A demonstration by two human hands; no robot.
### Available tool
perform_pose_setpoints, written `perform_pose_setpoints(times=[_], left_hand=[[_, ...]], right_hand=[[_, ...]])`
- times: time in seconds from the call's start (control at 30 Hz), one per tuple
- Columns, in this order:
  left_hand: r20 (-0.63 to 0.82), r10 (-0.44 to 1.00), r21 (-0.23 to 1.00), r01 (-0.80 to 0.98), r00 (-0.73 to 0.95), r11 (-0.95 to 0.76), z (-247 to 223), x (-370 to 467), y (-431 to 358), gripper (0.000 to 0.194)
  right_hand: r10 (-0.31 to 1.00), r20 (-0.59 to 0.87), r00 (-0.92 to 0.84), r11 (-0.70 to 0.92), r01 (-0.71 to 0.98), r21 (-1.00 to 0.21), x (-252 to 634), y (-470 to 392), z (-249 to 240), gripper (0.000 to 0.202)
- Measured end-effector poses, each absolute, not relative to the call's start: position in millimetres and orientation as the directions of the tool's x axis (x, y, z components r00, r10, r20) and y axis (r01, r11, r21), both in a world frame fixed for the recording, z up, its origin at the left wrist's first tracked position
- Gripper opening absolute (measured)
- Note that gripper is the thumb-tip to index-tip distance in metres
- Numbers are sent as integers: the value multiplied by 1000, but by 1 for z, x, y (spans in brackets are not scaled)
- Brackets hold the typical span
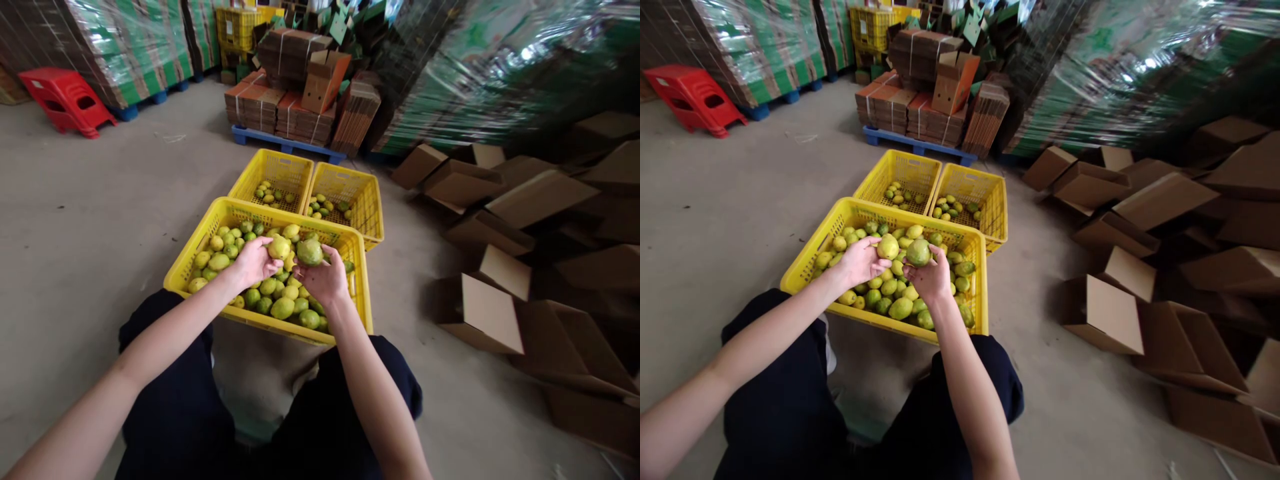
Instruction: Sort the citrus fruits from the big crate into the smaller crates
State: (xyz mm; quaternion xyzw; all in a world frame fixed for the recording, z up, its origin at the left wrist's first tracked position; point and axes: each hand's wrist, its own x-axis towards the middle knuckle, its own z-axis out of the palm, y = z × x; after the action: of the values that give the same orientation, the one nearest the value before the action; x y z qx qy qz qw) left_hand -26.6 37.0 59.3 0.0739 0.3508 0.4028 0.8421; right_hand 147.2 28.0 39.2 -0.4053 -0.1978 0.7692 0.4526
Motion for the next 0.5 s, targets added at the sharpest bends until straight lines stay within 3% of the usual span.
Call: perform_pose_setpoints(times=[0.2, 0.27, 0.33, 0.4, 0.5], left_hand=[[-508, 743, 482, -571, 436, 665, 57, -22, 36, 18], [-469, 778, 573, -526, 418, 628, 53, -21, 35, 18], [-373, 874, 724, -492, 311, 484, 50, -21, 34, 23], [-212, 965, 859, -442, 155, 260, 50, -22, 32, 41], [19, 999, 948, -318, 45, -4, 53, -26, 29, 57]], right_hand=[[852, -415, -319, -520, -417, -746, 146, 29, 36, 44], [901, -368, -229, -430, -371, -823, 145, 28, 37, 47], [977, -213, -2, -206, -270, -941, 145, 24, 40, 47], [978, 34, 206, 48, -62, -997, 147, 19, 44, 55], [919, 299, 257, 254, 193, -948, 151, 13, 48, 66]])
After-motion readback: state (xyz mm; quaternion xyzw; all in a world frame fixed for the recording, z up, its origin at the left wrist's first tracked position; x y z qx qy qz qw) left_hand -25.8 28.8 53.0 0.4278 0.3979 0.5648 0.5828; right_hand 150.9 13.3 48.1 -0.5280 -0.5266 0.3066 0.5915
